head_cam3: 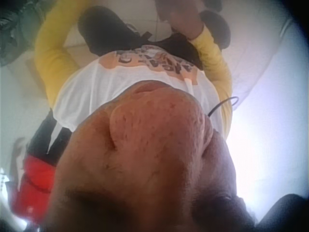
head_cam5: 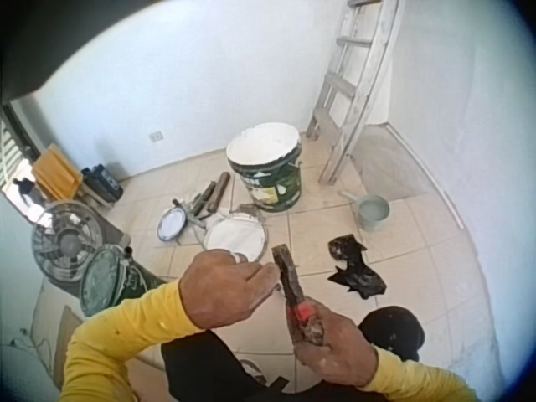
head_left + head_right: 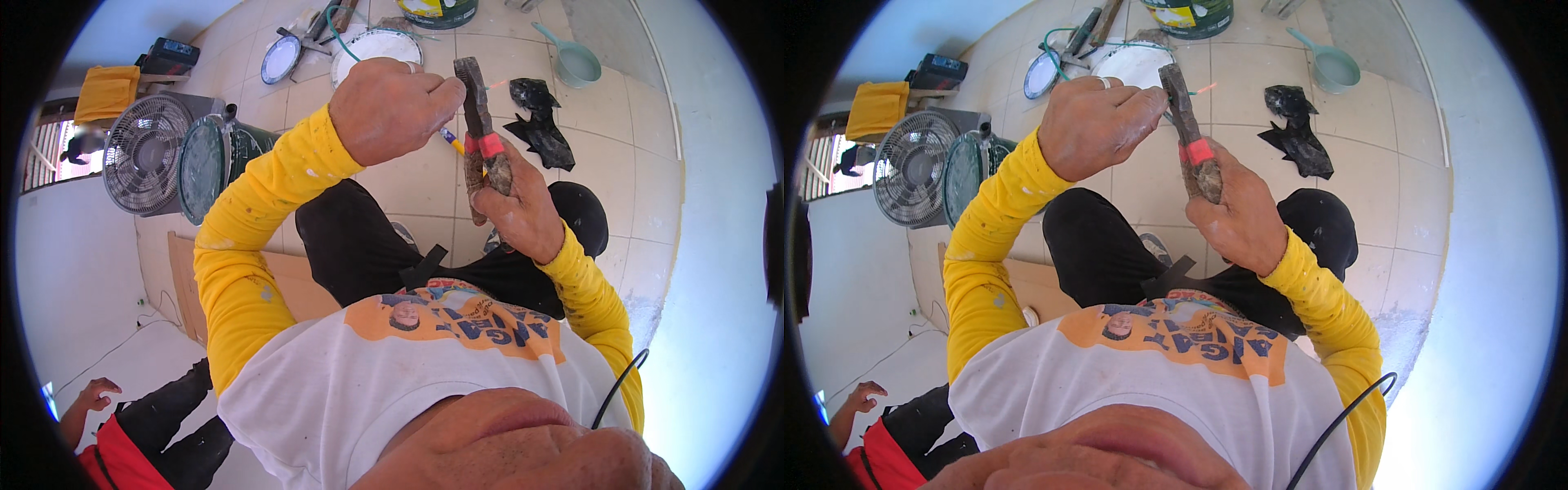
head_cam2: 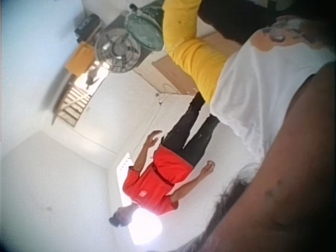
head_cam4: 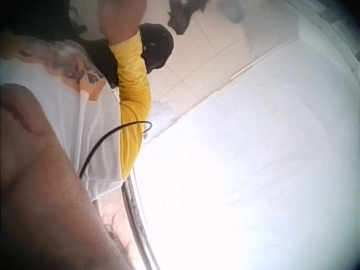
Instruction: The person sits on the floor and uses pliers to strip the insulation from a green wire. They repeatedly strip and adjust the wire ends, preparing them for connection. Other people are visible in the background, but the focus remains on the wire repair task.
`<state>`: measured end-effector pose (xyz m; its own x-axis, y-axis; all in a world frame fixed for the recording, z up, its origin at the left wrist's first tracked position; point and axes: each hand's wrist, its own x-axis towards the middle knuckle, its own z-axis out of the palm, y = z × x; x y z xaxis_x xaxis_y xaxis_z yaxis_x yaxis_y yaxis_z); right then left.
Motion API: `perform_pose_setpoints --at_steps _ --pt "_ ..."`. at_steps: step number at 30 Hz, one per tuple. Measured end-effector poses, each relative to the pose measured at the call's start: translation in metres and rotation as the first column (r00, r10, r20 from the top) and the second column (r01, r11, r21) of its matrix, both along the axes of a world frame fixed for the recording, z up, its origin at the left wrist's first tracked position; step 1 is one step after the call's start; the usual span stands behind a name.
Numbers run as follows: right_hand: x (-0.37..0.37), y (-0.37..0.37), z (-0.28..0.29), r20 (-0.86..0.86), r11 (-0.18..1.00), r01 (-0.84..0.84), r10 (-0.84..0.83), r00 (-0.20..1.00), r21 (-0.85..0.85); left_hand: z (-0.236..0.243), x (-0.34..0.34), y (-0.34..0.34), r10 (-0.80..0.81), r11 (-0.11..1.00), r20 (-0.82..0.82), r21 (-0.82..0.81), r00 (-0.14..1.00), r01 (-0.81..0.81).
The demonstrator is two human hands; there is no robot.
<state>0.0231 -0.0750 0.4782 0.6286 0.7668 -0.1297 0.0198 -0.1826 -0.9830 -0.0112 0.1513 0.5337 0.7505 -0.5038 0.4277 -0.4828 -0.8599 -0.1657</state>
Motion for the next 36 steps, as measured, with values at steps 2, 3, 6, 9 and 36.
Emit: perform_pose_setpoints --at_steps 2,3,6,9,36 --pt "0.001 -0.007 0.003 0.025 1.000 -0.021 0.022 0.999 -0.021 -0.001 0.000 -0.006 0.004 0.997 0.001 0.075 1.000 -0.004" --pt "0.000 -0.011 0.004 0.023 0.999 -0.029 0.030 0.999 -0.034 -0.002 0.000 -0.009 -0.001 0.996 -0.003 0.093 1.000 0.001" --pt "-0.015 -0.033 0.007 0.017 0.997 -0.014 0.016 1.000 -0.072 -0.008 -0.011 -0.032 -0.014 0.995 -0.037 0.096 0.999 0.017" --pt "-0.020 -0.044 0.006 0.190 0.998 0.069 -0.066 0.980 -0.008 -0.008 -0.013 -0.044 -0.019 0.992 -0.198 -0.123 0.980 -0.006" --pt "0.017 -0.066 0.003 0.297 0.912 -0.410 0.386 0.873 0.019 0.002 -0.033 -0.069 -0.300 0.657 -0.586 -0.699 0.753 -0.282"
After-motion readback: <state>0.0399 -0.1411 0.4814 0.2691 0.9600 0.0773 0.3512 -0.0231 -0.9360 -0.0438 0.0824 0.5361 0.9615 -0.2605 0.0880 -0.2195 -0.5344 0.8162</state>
